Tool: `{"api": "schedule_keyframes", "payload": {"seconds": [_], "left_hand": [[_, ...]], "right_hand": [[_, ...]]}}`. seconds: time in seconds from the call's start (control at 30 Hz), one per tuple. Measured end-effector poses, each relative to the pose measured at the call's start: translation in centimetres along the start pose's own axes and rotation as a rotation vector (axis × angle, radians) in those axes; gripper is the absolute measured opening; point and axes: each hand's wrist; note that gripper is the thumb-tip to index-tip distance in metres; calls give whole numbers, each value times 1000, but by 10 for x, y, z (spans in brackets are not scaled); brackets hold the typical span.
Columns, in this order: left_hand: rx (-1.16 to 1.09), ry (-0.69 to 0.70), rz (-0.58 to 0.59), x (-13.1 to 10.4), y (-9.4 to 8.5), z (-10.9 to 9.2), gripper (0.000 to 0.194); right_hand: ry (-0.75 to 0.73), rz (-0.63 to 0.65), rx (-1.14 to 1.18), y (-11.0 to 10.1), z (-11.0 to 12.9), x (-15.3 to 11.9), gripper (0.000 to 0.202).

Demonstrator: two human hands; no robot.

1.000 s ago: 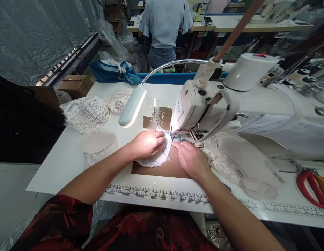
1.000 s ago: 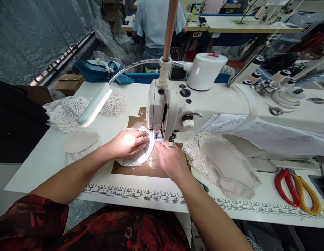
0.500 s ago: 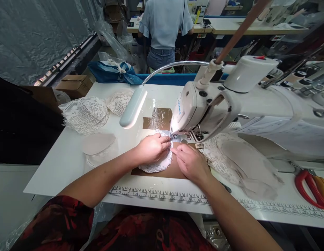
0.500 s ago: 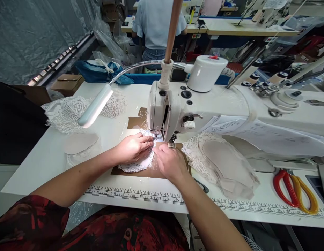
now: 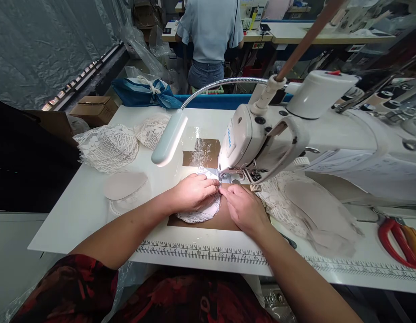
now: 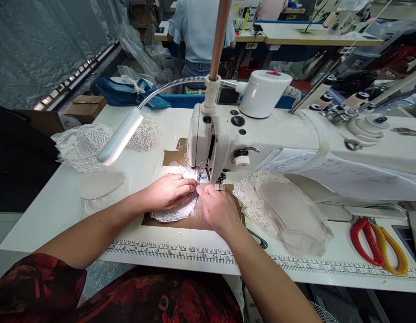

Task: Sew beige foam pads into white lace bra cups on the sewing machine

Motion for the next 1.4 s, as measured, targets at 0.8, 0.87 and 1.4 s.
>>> {"api": "schedule_keyframes", "payload": {"seconds": [0.8, 0.87, 1.4], "left_hand": [[-25, -41, 39, 0, 1, 3, 37], [-21, -46, 43, 1, 1, 5, 37], [-68, -17, -4, 6, 2, 17, 35]], "right_hand": [[10, -42, -41, 2, 2, 2, 42], [21, -53, -54, 2, 3, 4, 42], [34, -59, 39, 3, -1, 5, 40]]}}
Point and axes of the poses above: each hand's wrist, its own x-axis towards the middle knuckle, its own y-axis out of the palm, z = x × y, and after that the axes turned 9 degrees about -x, right-handed
